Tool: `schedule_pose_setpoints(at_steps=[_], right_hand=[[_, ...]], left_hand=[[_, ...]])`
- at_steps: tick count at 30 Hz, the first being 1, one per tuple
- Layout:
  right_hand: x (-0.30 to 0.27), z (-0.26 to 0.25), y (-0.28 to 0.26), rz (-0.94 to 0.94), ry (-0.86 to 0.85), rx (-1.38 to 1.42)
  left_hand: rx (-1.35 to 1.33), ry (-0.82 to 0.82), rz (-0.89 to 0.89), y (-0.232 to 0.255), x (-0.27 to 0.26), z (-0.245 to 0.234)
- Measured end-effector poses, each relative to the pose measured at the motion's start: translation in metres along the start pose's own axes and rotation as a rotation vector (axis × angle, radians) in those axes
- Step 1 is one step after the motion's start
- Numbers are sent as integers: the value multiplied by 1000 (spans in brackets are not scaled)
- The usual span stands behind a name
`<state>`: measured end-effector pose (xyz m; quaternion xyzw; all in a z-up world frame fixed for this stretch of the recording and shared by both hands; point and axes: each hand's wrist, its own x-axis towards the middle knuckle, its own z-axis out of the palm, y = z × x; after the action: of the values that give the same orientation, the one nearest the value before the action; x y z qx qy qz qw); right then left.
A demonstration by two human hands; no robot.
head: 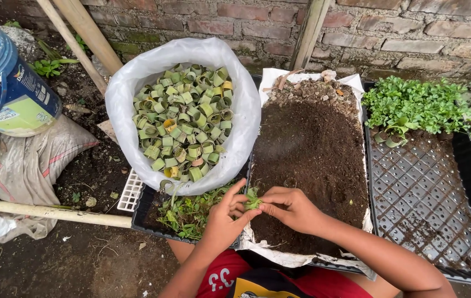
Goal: Planting small green seedlings into a tray of soil
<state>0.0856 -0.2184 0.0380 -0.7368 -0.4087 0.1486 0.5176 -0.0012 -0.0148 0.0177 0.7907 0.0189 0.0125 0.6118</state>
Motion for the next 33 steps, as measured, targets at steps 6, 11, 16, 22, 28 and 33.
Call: schedule_pose_setpoints(at_steps=[6,11,16,22,28,33], right_hand=[[-14,-28,13,17,118,-226],[-22,-47,20,332,140,-107],[-25,-42,16,323,120,-69],[-25,-31,33,104,374,-420],[-27,-43,48,-22,425,-839],[-26,-49,66,162,445,-633]], left_hand=[[160,93,71,-17,4,-17],[173,23,-35,-4,8,-11],[228,-320,-49,26,15,27],[-460,-399,-144,-17,60,74],[-647,-250,-241,3,102,71],[-603,-105,-207,16,102,72]])
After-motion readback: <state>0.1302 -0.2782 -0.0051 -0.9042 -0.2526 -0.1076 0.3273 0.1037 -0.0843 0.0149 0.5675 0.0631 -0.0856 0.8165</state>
